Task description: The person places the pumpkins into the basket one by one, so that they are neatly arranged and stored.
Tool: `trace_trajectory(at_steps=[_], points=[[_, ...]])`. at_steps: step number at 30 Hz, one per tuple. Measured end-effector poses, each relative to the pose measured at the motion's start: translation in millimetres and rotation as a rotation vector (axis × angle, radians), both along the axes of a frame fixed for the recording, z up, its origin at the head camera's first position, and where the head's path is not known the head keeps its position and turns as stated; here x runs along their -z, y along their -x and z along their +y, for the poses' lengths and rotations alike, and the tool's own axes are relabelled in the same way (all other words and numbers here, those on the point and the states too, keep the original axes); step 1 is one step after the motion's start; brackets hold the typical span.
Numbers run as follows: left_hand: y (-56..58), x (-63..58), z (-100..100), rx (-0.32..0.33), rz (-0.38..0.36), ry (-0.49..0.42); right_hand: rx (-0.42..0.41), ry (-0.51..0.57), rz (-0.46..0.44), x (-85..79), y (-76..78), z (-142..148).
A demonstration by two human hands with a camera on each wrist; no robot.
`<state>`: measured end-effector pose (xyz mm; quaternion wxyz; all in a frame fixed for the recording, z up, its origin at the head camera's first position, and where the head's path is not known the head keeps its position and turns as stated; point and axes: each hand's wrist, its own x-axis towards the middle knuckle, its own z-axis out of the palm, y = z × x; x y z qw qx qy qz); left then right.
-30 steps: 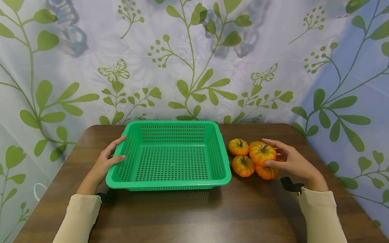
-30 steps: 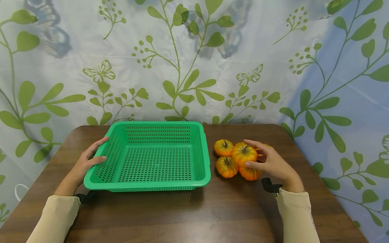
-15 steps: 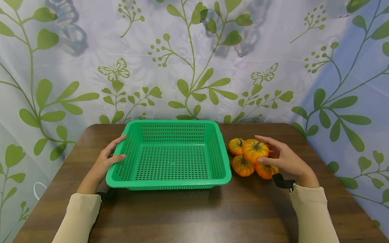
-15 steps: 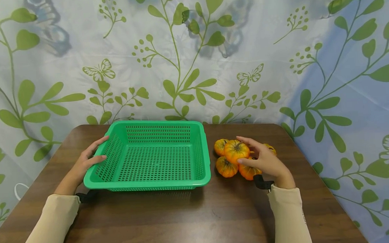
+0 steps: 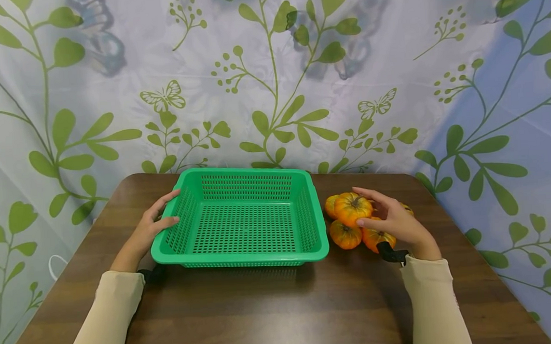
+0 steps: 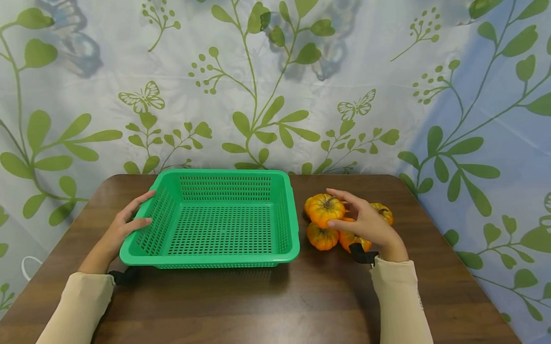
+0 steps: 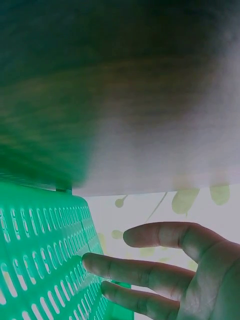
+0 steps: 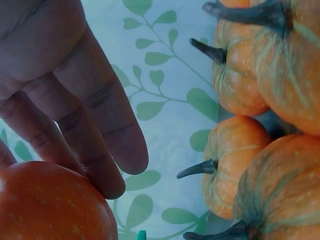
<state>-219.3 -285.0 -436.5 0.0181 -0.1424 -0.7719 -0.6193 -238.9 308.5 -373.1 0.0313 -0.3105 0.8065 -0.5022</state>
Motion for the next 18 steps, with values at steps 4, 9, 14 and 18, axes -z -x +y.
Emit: trace_trajectory(at_steps=[4, 9, 14, 18], points=[[-0.3, 0.9, 0, 0.007, 0.002, -0.020, -0.020, 0.022, -0.004, -1.9, 3.0, -5], [-0.5, -0.5, 1, 0.004, 0.008, -0.005, 0.000, 0.019, -0.059, -8.1, 4.7, -12], [0.4, -2.4, 1, -0.004, 0.004, 0.020, 0.014, -0.024, -0.023, -13.9, 8.0, -20], [1.6, -3.1, 1, 0.002, 0.009, 0.010, -0.006, -0.043, 0.030, -16.1, 12.5, -25]])
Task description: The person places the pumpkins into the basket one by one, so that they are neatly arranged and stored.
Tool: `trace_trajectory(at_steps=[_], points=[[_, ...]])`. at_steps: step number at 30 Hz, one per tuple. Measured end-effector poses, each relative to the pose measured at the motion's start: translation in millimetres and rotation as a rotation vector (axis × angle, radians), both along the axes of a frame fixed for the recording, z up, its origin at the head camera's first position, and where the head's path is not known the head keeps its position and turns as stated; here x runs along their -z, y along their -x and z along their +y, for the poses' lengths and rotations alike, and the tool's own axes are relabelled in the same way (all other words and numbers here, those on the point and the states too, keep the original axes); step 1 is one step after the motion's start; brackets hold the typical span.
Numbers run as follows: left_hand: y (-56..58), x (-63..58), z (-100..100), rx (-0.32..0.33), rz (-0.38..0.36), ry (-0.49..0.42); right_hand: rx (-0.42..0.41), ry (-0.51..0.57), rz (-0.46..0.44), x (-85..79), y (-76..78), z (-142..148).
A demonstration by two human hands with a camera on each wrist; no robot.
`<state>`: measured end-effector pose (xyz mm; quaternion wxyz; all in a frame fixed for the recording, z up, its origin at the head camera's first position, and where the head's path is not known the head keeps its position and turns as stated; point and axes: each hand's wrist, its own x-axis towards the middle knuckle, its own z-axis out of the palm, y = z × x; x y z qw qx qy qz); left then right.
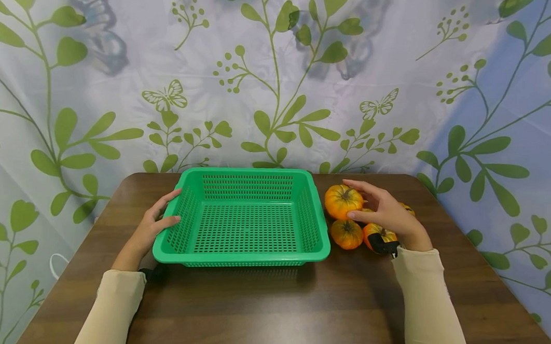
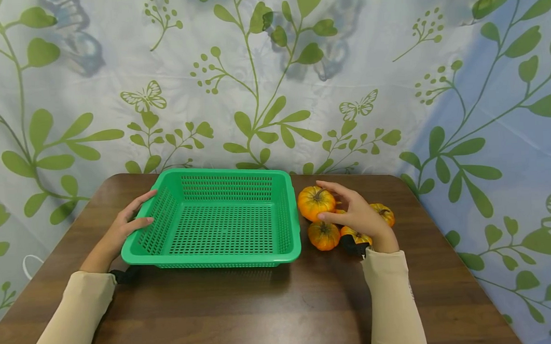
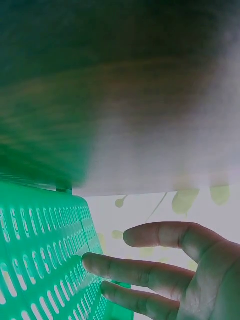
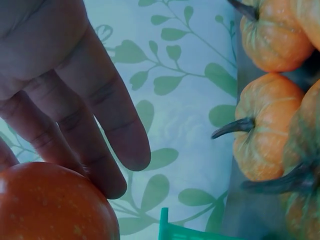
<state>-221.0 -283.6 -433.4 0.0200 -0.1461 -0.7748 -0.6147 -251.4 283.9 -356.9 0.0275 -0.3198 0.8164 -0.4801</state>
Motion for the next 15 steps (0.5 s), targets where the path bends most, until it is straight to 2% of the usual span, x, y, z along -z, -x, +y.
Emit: trace_trajectory(at_steps=[6, 15], points=[[-1.6, -1.6, 1, -0.004, -0.005, 0.004, -0.037, 0.000, 0.003, -6.0, 3.9, -8], [-1.3, 0.8, 1, -0.011, -0.011, 0.014, -0.059, -0.068, -0.029, -21.9, 7.3, -26]])
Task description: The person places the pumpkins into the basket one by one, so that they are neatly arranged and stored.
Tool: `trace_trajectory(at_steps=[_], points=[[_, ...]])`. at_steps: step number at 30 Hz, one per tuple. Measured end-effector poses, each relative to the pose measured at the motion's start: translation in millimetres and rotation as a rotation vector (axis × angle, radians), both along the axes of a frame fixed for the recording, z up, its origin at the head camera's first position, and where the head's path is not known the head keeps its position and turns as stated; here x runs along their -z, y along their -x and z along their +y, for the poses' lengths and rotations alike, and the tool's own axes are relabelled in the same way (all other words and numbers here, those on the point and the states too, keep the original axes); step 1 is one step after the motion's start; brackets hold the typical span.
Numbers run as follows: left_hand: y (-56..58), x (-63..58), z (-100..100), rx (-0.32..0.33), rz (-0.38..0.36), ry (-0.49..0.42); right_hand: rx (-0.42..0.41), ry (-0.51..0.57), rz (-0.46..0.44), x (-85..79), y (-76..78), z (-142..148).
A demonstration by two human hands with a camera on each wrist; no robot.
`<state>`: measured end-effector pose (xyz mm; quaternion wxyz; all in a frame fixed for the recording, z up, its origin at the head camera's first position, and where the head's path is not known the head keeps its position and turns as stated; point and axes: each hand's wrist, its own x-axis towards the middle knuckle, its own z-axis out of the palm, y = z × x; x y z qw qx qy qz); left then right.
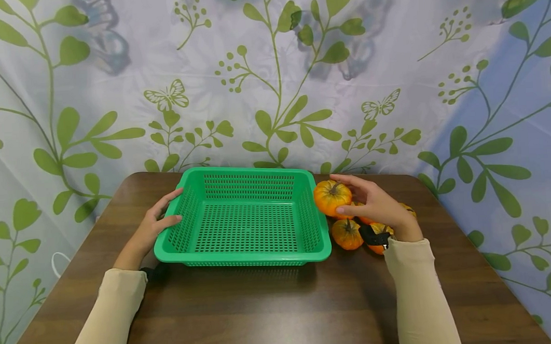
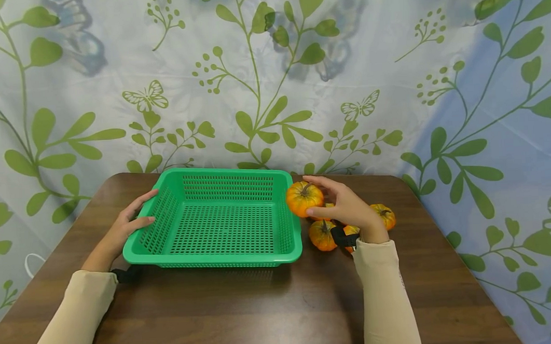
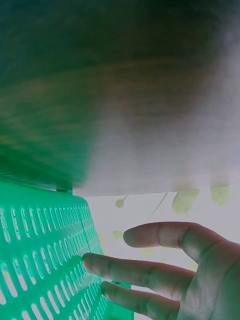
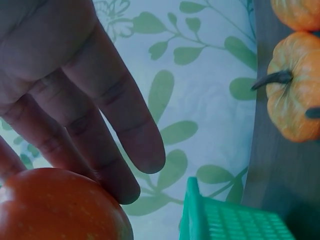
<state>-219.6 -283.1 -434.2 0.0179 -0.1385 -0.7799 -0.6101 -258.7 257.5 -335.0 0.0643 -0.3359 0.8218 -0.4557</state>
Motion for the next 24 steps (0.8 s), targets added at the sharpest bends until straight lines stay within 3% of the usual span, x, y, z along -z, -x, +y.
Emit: trace_trajectory(at_steps=[24], points=[[3.0, 1.1, -2, 0.000, 0.013, 0.011, -0.135, -0.071, -0.083, -17.5, 13.4, -59]])
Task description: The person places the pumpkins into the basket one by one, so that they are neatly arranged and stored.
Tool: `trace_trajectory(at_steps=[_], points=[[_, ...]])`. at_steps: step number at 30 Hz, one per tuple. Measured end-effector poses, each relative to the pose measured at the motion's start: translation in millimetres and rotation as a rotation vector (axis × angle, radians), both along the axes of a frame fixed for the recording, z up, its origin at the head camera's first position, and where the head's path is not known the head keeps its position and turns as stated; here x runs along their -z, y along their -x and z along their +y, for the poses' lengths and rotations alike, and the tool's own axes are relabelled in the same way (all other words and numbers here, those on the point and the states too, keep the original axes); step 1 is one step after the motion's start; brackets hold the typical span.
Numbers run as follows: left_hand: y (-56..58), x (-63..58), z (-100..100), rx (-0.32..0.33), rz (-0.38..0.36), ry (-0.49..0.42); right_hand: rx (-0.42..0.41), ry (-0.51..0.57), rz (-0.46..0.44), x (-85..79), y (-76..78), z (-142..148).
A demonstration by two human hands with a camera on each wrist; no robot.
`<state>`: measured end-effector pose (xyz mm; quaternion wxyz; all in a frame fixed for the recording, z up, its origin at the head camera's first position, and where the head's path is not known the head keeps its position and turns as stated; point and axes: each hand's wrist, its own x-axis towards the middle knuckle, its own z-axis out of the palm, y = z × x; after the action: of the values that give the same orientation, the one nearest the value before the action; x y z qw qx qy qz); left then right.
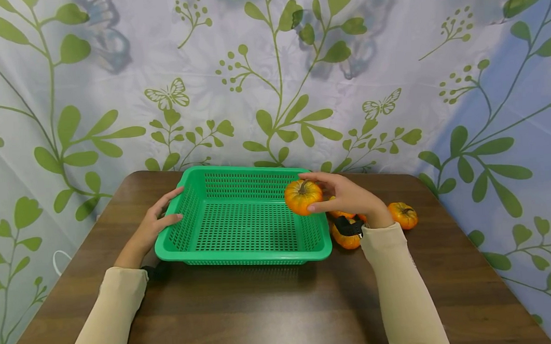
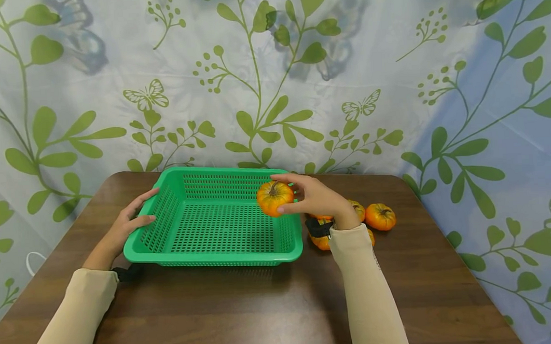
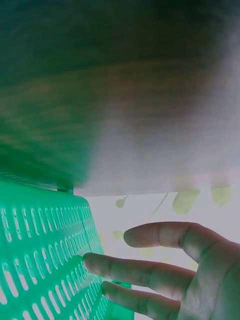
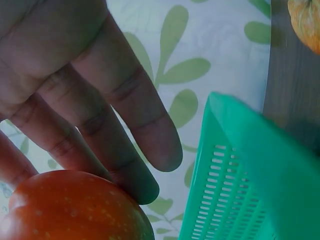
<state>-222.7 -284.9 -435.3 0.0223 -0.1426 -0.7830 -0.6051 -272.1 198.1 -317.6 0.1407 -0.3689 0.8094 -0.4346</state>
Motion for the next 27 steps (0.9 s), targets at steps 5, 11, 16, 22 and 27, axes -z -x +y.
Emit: trace_trajectory(at_steps=[5, 11, 16, 22, 27], points=[[-0.4, -0.8, -1, -0.004, -0.004, 0.001, -0.024, -0.021, -0.007, -1.3, 5.6, -12], [-0.8, 0.1, -1, -0.002, 0.004, -0.009, -0.072, -0.004, -0.040, 1.3, 16.0, -27], [-0.5, 1.5, 0, -0.002, 0.009, -0.023, -0.097, 0.017, -0.086, 6.4, 23.2, -41], [0.2, 1.8, 0, -0.004, 0.014, -0.014, -0.119, 0.032, -0.120, 11.9, 29.5, -57], [1.1, 2.1, 0, 0.001, 0.014, -0.033, -0.102, 0.027, -0.119, 17.5, 34.7, -69]])
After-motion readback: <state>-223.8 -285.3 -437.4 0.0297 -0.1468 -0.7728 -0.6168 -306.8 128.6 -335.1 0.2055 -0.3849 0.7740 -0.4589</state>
